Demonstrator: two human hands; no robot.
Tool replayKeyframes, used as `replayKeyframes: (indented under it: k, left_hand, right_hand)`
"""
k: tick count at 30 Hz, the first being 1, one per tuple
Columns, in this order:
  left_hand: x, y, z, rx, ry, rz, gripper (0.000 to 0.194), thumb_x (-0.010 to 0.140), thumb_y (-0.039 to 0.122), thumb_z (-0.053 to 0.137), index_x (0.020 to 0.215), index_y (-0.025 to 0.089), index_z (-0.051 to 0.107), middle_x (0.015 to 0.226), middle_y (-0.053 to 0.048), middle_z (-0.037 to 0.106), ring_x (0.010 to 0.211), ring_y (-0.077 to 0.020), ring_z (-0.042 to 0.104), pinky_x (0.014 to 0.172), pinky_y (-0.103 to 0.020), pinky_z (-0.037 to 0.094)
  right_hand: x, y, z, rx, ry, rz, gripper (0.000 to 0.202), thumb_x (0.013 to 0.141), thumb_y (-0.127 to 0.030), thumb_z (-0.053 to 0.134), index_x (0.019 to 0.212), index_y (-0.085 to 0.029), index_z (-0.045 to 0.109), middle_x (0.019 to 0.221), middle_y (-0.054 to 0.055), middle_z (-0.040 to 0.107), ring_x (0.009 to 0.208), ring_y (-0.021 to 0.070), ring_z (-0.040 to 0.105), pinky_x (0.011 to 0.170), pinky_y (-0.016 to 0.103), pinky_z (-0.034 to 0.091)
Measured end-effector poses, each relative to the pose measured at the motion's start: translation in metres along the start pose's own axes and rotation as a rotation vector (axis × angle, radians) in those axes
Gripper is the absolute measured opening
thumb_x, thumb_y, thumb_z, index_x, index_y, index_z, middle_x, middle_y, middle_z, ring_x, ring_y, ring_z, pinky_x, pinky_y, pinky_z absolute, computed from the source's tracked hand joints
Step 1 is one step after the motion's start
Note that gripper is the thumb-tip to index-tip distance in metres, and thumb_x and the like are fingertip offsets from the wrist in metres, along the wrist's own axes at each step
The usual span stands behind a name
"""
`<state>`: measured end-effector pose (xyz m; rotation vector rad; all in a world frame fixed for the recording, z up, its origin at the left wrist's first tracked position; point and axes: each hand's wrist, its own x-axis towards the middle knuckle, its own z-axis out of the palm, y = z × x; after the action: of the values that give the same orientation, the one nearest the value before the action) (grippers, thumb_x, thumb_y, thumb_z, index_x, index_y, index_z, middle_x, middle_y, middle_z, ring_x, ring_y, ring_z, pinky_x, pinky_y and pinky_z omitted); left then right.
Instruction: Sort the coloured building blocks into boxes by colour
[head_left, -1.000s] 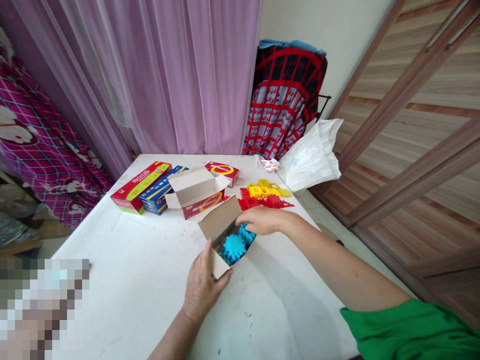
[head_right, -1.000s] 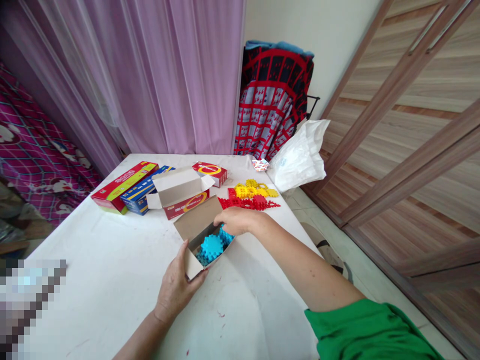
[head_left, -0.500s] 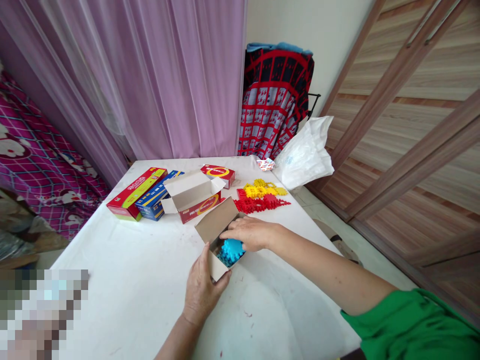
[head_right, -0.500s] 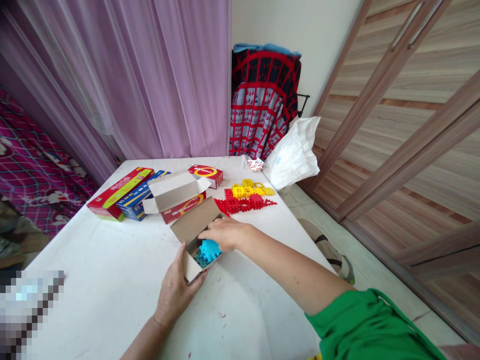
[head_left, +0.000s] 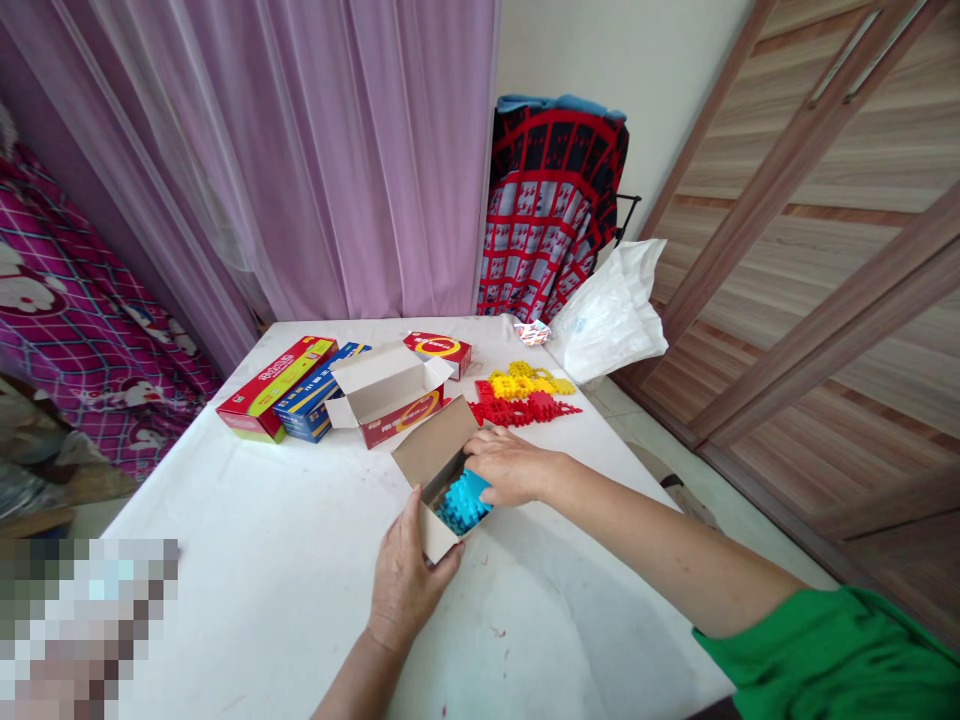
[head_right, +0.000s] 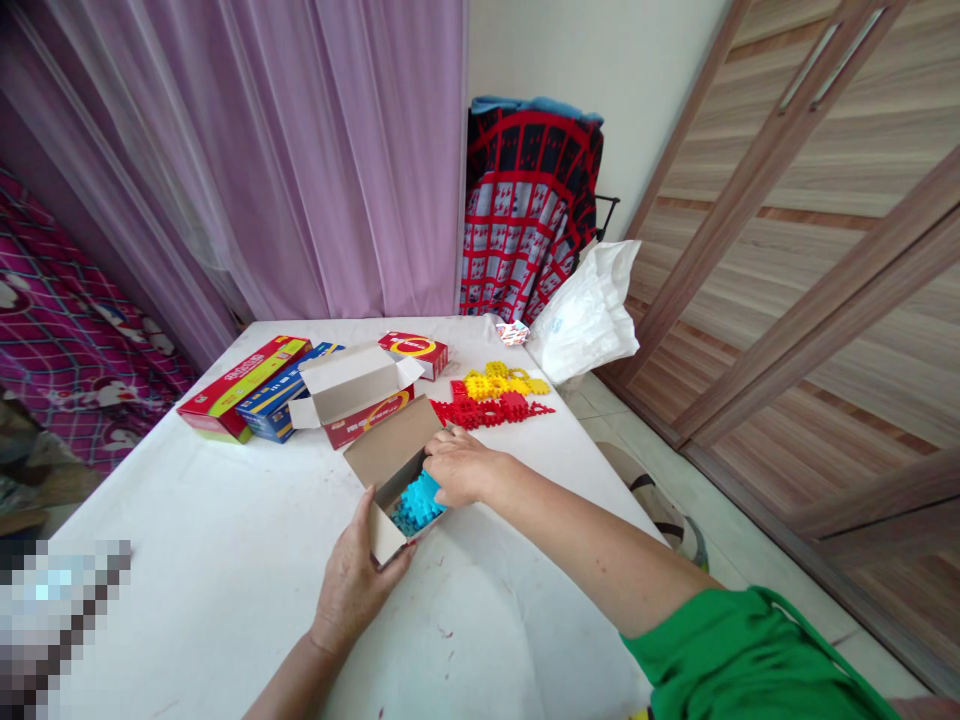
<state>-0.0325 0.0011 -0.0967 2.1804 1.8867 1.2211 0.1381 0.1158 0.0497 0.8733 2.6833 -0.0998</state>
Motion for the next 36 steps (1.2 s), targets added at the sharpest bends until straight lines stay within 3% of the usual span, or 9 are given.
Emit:
replayKeyframes:
  k: [4,7,10,14,23,29,36]
  left_hand:
    - [0.0,-0.001,0.001,0.006,0.01,0.008,0.087,0.079,0.037,0.065,0.149,0.017,0.017,0.133,-0.019,0.057,0.114,-0.0299,0.061,0.088,-0.044,0.054]
    - [-0.001,-0.001,0.002,0.012,0.018,0.006,0.087,0.079,0.036,0.065,0.149,0.017,0.017,0.133,-0.019,0.057,0.115,-0.0298,0.061,0.089,-0.044,0.054]
    - [-0.002,-0.001,0.002,0.011,0.021,0.003,0.086,0.079,0.037,0.065,0.149,0.017,0.018,0.132,-0.019,0.057,0.113,-0.0299,0.062,0.089,-0.044,0.054]
    - [-0.001,-0.002,0.003,0.008,0.009,-0.006,0.086,0.078,0.038,0.065,0.148,0.017,0.02,0.131,-0.019,0.058,0.112,-0.0296,0.062,0.088,-0.044,0.054]
    - [-0.001,-0.002,0.003,0.032,0.015,0.013,0.084,0.079,0.036,0.064,0.147,0.013,0.02,0.132,-0.021,0.057,0.114,-0.0306,0.061,0.09,-0.044,0.053]
    - [0.0,-0.002,0.002,0.03,0.012,0.02,0.085,0.078,0.036,0.064,0.147,0.013,0.02,0.131,-0.02,0.058,0.114,-0.0305,0.062,0.089,-0.044,0.054]
    - [-0.002,-0.002,0.003,0.027,0.013,0.009,0.087,0.078,0.036,0.066,0.148,0.015,0.019,0.131,-0.02,0.058,0.113,-0.0297,0.062,0.089,-0.043,0.054]
  right_hand:
    - [0.0,0.003,0.007,0.027,0.033,0.024,0.036,0.079,-0.038,0.062,0.102,-0.012,0.069,0.121,0.018,0.061,0.119,0.0324,0.047,0.102,0.046,0.033]
    - [-0.003,0.005,0.012,0.071,0.092,0.023,0.036,0.08,-0.035,0.061,0.107,-0.012,0.067,0.118,0.017,0.062,0.117,0.0314,0.048,0.1,0.045,0.034]
    - [-0.009,0.005,0.015,0.131,0.173,-0.013,0.037,0.079,-0.028,0.061,0.114,-0.017,0.064,0.116,0.012,0.064,0.114,0.028,0.05,0.096,0.041,0.036]
    - [-0.015,0.0,0.017,0.174,0.216,-0.088,0.041,0.079,-0.033,0.062,0.119,-0.025,0.062,0.121,0.009,0.061,0.114,0.0268,0.05,0.094,0.041,0.036]
    - [-0.007,-0.004,0.016,0.133,0.161,0.019,0.037,0.075,-0.029,0.061,0.11,-0.02,0.064,0.115,0.011,0.062,0.112,0.0282,0.05,0.093,0.041,0.037]
    - [-0.008,-0.013,0.008,0.112,0.142,-0.002,0.049,0.071,-0.031,0.063,0.119,-0.021,0.06,0.122,0.012,0.06,0.114,0.0289,0.05,0.093,0.042,0.037]
    - [0.007,-0.02,0.001,0.033,0.014,-0.029,0.032,0.074,-0.036,0.065,0.102,-0.02,0.069,0.109,0.011,0.068,0.11,0.0282,0.053,0.088,0.038,0.038]
